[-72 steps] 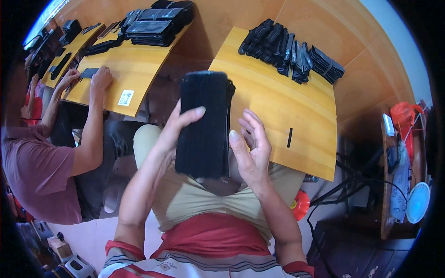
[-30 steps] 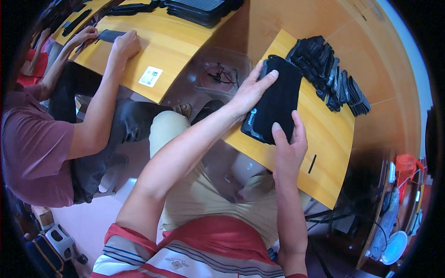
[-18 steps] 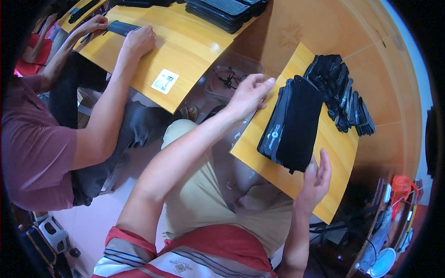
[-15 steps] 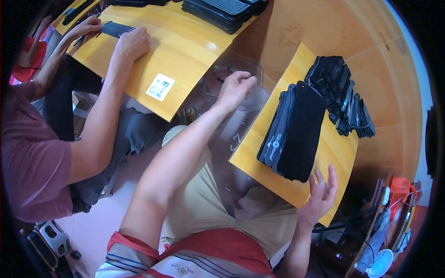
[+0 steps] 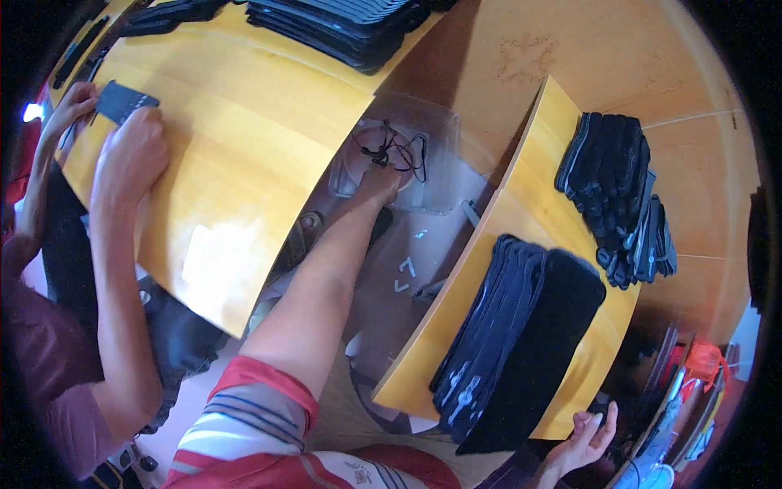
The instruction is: Assembling black textile components by bundling folded fabric pieces and attaching buckles to straps.
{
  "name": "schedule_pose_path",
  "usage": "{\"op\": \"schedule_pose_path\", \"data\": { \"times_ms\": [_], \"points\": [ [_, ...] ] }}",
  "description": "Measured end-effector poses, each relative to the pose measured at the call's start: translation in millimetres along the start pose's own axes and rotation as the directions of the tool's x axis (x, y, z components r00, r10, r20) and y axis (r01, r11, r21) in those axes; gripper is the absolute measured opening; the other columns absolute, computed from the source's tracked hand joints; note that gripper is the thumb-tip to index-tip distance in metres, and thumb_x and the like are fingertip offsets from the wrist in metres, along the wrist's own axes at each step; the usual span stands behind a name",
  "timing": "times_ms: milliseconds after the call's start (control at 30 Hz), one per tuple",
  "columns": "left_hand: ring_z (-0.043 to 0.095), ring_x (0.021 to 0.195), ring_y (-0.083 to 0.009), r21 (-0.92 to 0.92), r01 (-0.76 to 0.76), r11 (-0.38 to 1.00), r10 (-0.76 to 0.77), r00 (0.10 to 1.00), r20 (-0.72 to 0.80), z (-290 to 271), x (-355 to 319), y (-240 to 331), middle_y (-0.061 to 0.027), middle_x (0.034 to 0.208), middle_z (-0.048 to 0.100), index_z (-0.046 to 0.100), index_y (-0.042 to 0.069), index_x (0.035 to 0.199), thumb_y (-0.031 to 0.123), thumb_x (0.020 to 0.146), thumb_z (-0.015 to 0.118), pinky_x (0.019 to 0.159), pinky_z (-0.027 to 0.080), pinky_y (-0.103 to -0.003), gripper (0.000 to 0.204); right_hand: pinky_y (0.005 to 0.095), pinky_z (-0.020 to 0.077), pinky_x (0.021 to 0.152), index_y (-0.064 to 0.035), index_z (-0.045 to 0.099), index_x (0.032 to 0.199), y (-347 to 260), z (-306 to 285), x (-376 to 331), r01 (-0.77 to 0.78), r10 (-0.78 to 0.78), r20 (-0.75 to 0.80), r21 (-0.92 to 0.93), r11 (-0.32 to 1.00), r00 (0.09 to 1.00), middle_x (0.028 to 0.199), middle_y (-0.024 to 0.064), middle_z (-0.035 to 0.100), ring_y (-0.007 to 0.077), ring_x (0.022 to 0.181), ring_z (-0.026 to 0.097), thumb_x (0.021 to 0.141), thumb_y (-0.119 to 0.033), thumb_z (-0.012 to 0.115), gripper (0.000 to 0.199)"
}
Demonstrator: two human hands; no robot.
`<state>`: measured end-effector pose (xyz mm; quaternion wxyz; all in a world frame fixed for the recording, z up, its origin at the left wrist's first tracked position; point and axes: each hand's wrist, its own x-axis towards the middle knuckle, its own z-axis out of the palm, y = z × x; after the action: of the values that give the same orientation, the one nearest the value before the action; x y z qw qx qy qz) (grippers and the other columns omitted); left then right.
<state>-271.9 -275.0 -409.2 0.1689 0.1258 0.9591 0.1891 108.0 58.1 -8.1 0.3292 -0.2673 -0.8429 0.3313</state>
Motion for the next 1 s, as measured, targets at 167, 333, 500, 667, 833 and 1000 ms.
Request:
{"op": "schedule_pose_path", "data": {
  "times_ms": [167,333,500,667,833,1000],
  "points": [
    [0.053,0.129,-0.0399,0.040,-0.003,0.999,-0.002,0.990,0.143,8.2,22.8,-16.5,-0.0154,0.156,0.038,0.049,0.025,0.141,0.017,0.090,0.057,0.097,0.051,-0.051,0.052,0.0275,0.0536,0.068,-0.0002,0.056,0.131,-8.2,11.9,15.4,0.048,-0.047,-0.017,0.018,0.999,0.999,0.087,0.0151,0.067,0.0188,0.074,0.063,0.097,-0.012,0.063,0.037],
    [0.061,0.121,-0.0350,0.028,0.115,0.993,-0.117,0.916,0.384,7.4,38.4,-21.3,-0.0173,0.137,0.059,0.063,0.008,0.127,0.022,0.090,0.060,0.097,0.052,-0.048,0.040,0.0263,0.0544,0.068,-0.0012,0.058,0.129,-0.2,1.5,22.5,0.046,-0.047,-0.040,-0.016,0.999,0.998,0.086,0.0163,0.067,0.0194,0.074,0.065,0.097,-0.014,0.063,0.035],
    [0.064,0.114,-0.0363,-0.092,0.151,0.984,-0.123,0.958,0.259,-10.6,31.7,-34.3,-0.0199,0.124,0.065,0.067,0.003,0.119,0.031,0.087,0.065,0.095,0.052,-0.046,0.042,0.0225,0.0537,0.074,-0.0082,0.057,0.136,17.0,4.2,25.8,-0.074,0.070,-0.072,-0.054,0.996,0.995,0.082,0.0038,0.064,0.0082,0.074,0.059,0.100,-0.021,0.061,0.038],
    [0.063,0.112,-0.0388,-0.339,0.113,0.934,-0.073,0.989,0.128,-59.1,18.4,-3.2,-0.0236,0.119,0.066,0.069,0.008,0.115,0.031,0.082,0.071,0.093,0.051,-0.047,0.040,0.0256,0.0533,0.069,-0.0019,0.055,0.134,30.6,-2.6,15.9,-0.189,0.202,-0.063,0.170,0.967,0.977,0.124,0.0098,0.063,0.0117,0.075,0.060,0.096,-0.008,0.059,0.039],
    [0.064,0.109,-0.0390,-0.617,0.096,0.781,-0.292,0.929,-0.226,-58.9,-27.6,-33.6,-0.0228,0.112,0.067,0.067,0.006,0.101,0.022,0.078,0.075,0.090,0.051,-0.047,0.030,0.0223,0.0545,0.067,-0.0016,0.058,0.130,38.4,4.5,-0.7,-0.160,0.146,0.065,0.341,0.926,0.987,0.105,0.0080,0.067,0.0098,0.073,0.060,0.098,-0.011,0.062,0.034],
    [0.066,0.105,-0.0380,-0.563,-0.003,0.827,-0.226,0.914,-0.338,-157.2,-151.6,56.2,-0.0221,0.108,0.069,0.065,0.003,0.105,0.013,0.080,0.072,0.088,0.052,-0.045,0.029,0.0243,0.0548,0.067,-0.0011,0.061,0.125,48.6,-24.9,-29.1,-0.094,0.082,0.049,0.356,0.930,0.995,0.112,0.0098,0.065,0.0095,0.072,0.060,0.098,-0.006,0.059,0.028]
  ]
}}
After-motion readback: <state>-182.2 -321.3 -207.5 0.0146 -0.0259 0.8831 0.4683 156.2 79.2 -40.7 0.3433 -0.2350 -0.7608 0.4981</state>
